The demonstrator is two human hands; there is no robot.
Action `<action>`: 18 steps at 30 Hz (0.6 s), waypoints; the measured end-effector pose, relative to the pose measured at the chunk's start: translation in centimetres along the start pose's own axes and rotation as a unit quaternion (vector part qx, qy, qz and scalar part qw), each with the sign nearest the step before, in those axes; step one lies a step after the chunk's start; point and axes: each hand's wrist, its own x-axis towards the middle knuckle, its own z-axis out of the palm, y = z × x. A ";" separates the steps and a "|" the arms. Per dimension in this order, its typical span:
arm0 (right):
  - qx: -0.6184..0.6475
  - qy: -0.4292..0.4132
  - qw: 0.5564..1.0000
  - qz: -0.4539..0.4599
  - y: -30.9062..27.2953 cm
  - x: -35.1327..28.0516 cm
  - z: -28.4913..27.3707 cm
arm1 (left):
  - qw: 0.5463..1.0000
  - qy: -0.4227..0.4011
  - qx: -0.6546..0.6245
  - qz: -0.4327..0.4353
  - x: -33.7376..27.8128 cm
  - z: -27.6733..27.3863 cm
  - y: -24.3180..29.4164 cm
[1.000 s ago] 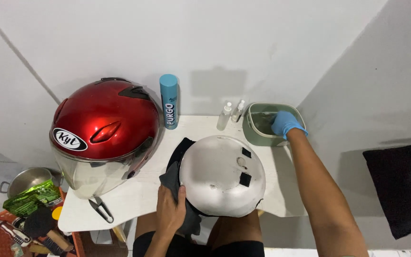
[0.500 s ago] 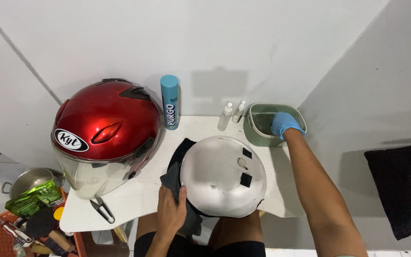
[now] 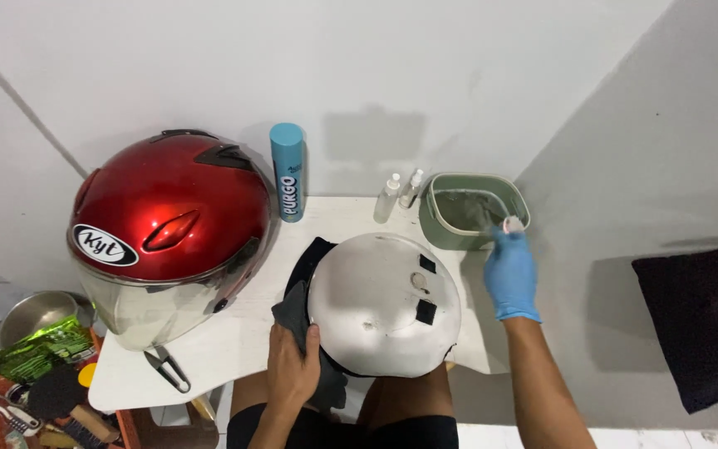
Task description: The person cleans the interior padding of a white motorcycle helmet using a pink brush and a dark cloth. They scrub the fabric, wipe away residue, and apply a liquid from a spray bottle to the helmet's inner shell.
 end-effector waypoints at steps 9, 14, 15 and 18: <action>0.013 -0.098 0.982 0.158 1.0 -4.0 2.3 | 0.999 0.008 -0.017 0.032 0.0 -0.5 1.0; 0.050 -0.043 0.995 0.077 2.4 -4.9 3.4 | 1.000 0.010 -0.006 0.019 -0.1 -0.3 0.6; 0.050 -0.043 0.995 0.078 2.5 -5.2 3.4 | 1.000 0.009 -0.006 0.019 -0.2 -0.1 0.2; 0.081 -0.044 0.987 0.132 1.5 -5.2 2.9 | 1.000 0.007 -0.001 0.004 -0.2 0.1 -0.1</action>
